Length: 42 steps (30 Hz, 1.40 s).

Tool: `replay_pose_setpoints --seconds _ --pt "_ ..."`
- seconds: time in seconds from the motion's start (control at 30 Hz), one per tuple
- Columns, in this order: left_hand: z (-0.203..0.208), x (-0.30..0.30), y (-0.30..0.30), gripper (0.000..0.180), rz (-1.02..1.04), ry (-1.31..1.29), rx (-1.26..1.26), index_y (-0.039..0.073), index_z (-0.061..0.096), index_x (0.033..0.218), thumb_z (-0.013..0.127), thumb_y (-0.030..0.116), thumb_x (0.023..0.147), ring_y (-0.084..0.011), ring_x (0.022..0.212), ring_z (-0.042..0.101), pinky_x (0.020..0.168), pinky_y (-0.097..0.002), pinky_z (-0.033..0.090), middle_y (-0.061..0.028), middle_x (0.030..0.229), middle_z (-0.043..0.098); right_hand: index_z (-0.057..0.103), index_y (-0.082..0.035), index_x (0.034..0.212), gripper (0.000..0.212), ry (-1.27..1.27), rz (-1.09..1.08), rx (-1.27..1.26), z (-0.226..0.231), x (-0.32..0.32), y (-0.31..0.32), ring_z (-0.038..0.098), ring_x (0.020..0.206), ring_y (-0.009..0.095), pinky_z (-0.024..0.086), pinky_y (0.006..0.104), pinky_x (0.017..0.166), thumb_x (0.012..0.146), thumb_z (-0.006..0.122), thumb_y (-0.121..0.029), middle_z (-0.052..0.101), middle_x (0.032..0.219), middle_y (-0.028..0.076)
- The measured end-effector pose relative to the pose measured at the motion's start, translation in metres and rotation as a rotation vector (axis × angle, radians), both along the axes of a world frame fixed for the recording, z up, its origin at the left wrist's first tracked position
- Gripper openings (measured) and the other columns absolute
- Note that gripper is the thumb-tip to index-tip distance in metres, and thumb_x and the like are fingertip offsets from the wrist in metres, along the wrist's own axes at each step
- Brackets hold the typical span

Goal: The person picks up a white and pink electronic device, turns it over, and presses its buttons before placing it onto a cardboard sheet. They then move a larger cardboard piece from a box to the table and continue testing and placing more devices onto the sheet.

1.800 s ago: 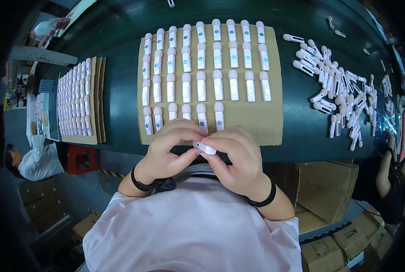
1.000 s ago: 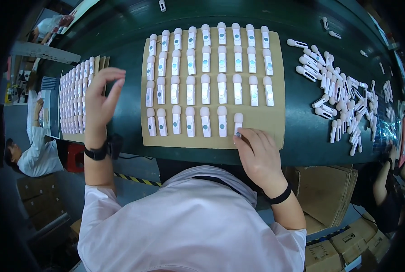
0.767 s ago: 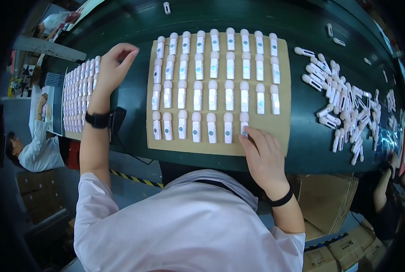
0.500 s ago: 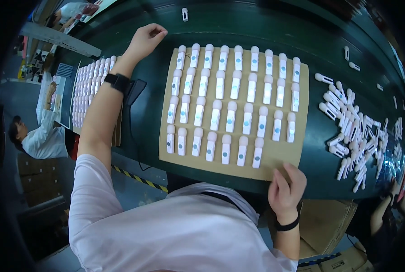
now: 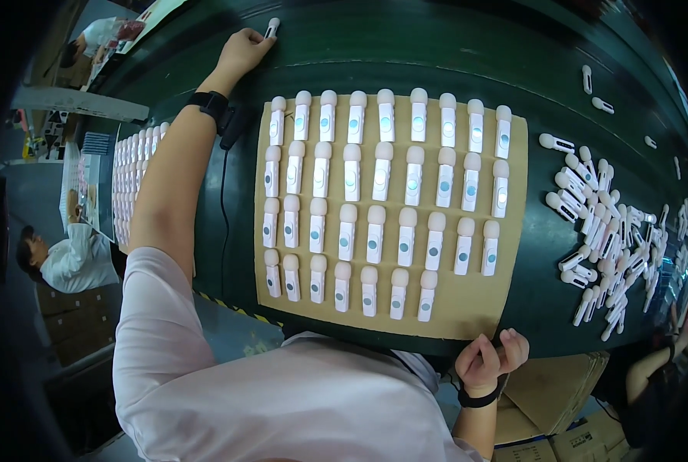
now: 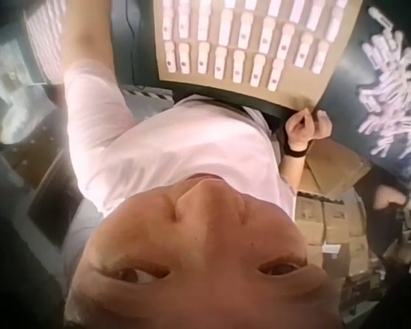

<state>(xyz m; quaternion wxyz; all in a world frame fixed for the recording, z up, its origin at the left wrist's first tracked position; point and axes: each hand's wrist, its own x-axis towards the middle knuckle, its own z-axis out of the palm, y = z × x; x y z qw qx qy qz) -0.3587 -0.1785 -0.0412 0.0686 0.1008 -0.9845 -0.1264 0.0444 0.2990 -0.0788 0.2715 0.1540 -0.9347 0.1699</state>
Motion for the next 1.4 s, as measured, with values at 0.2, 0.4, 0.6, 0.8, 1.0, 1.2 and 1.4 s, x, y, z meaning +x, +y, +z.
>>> replay_pose_setpoints --seconds 0.2,0.4,0.6,0.8,1.0,1.2,1.4 --pt "0.015 0.048 -0.014 0.032 -0.074 0.077 0.271 0.001 0.068 0.098 0.065 0.031 0.088 -0.0183 0.074 0.062 0.069 -0.0298 0.049 -0.0099 0.083 0.067 0.053 -0.014 0.110 0.031 0.006 0.042 -0.046 0.001 -0.002 -0.001 0.045 0.110 0.032 0.041 0.0451 0.091 0.083 0.055 0.001 0.045 0.123 0.012" --pt "0.063 0.186 0.029 0.018 -0.328 0.073 1.106 0.000 0.065 0.100 0.062 0.016 0.091 -0.0087 0.078 0.057 0.072 -0.0227 0.046 -0.0031 0.089 0.064 0.055 -0.013 0.108 0.032 0.068 0.088 -0.100 0.004 -0.005 -0.002 0.048 0.106 0.033 0.041 0.0444 0.089 0.080 0.055 0.002 0.048 0.118 0.011" --pt "0.081 0.323 0.095 0.019 -0.505 -0.027 1.464 -0.001 0.061 0.106 0.062 0.013 0.093 -0.0108 0.088 0.059 0.083 -0.0250 0.047 -0.0048 0.096 0.064 0.061 -0.009 0.101 0.030 -0.040 0.387 -0.420 0.065 -0.021 -0.051 0.055 0.096 0.032 0.044 0.0414 0.084 0.074 0.060 0.004 0.057 0.106 0.012" --pt "0.063 0.368 0.151 0.023 -0.502 -0.222 1.751 -0.002 0.061 0.110 0.063 0.012 0.093 -0.0132 0.094 0.061 0.088 -0.0273 0.047 -0.0065 0.104 0.063 0.061 -0.003 0.106 0.031 -0.402 0.638 -0.932 0.099 -0.051 -0.107 0.057 0.098 0.027 0.044 0.0343 0.086 0.076 0.070 -0.003 0.060 0.107 0.013" --pt "0.060 0.378 0.171 0.024 -0.559 -0.208 1.493 -0.003 0.061 0.110 0.064 0.011 0.091 -0.0155 0.096 0.061 0.086 -0.0295 0.048 -0.0091 0.107 0.064 0.060 -0.003 0.103 0.030 -0.595 0.741 -1.294 0.078 -0.041 -0.119 0.058 0.097 0.022 0.045 0.0320 0.087 0.078 0.074 -0.008 0.061 0.105 0.009" --pt "0.063 0.377 0.164 0.025 -0.697 0.057 0.993 -0.002 0.064 0.107 0.070 0.006 0.084 -0.0212 0.094 0.063 0.082 -0.0308 0.049 -0.0125 0.106 0.065 0.060 -0.003 0.101 0.026 -0.461 0.604 -0.934 0.083 -0.031 -0.095 0.055 0.080 0.022 0.043 0.0329 0.076 0.077 0.070 0.000 0.063 0.089 0.008" --pt "0.070 0.371 0.173 0.031 -0.876 0.172 0.768 -0.003 0.064 0.104 0.076 0.006 0.077 -0.0245 0.085 0.065 0.076 -0.0327 0.051 -0.0136 0.095 0.068 0.063 -0.003 0.097 0.027 -0.314 0.595 -0.750 0.081 -0.027 -0.094 0.053 0.075 0.024 0.042 0.0336 0.068 0.073 0.072 0.003 0.062 0.087 0.010"
